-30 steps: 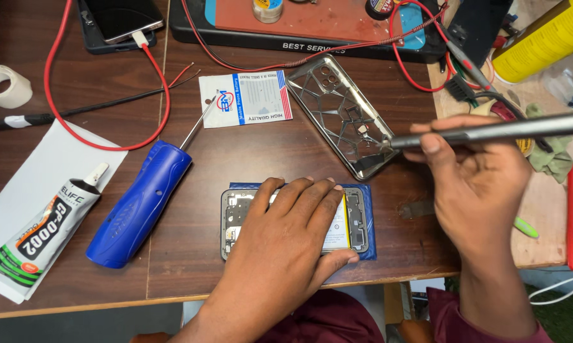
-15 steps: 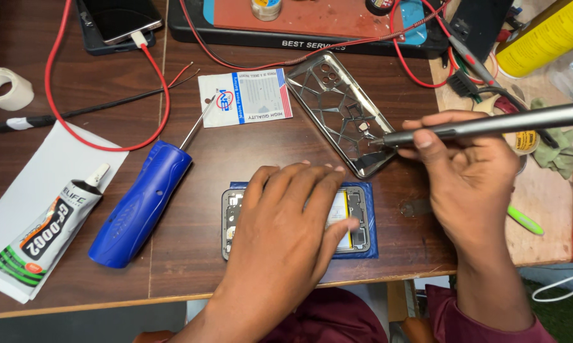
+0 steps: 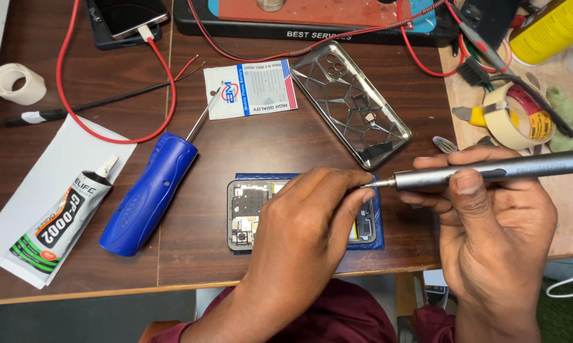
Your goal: The person uses a cordless electric screwdriver to remove and re-tighten screws on the internal frame of a disassembled smartphone lying on a repair bench, steadying the phone with the other hand. Near the end, the person picks up a tube of adhesive and applies glue along the edge of the phone body.
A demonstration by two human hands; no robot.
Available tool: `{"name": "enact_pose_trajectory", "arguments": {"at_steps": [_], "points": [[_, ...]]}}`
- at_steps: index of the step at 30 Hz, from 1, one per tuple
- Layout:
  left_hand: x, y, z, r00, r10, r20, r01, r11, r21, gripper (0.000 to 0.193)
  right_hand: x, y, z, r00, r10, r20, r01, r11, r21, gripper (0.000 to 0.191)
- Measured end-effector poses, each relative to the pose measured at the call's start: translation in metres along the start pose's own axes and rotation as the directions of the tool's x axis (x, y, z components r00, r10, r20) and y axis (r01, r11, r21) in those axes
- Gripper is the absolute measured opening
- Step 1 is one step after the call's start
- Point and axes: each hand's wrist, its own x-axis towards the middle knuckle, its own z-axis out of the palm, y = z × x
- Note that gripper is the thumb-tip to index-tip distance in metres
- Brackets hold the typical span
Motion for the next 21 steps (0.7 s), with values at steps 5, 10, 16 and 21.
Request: {"name": "enact_pose_trajectory", "arguments": {"at_steps": [5, 10, 16, 21], "points": [[-0.0014, -0.0005, -0.0002, 0.999, 0.034, -0.017, -0.034, 0.999, 0.003, 0.012, -0.0013, -0.0013, 0.0008, 1.000, -0.014, -0.002, 0.014, 1.000, 0.003, 0.020], [-0.0031, 0.0008, -0.0007, 0.998, 0.064, 0.004, -0.064, 0.998, 0.009, 0.015, -0.0025, -0.0024, 0.0024, 0.999, -0.036, -0.012, 0.035, 0.999, -0.035, 0.020], [-0.0033, 0.0011, -0.0011, 0.998, 0.064, 0.016, -0.064, 0.998, 0.022, 0.018, -0.0047, -0.0016, 0.0003, 0.998, -0.061, 0.028, 0.063, 0.994, -0.090, 0.019], [-0.0046, 0.0007, -0.0010, 0.998, 0.061, 0.016, -0.062, 0.998, 0.024, 0.021, -0.0053, -0.0002, -0.0002, 0.998, -0.062, 0.024, 0.064, 0.992, -0.104, 0.019]]}}
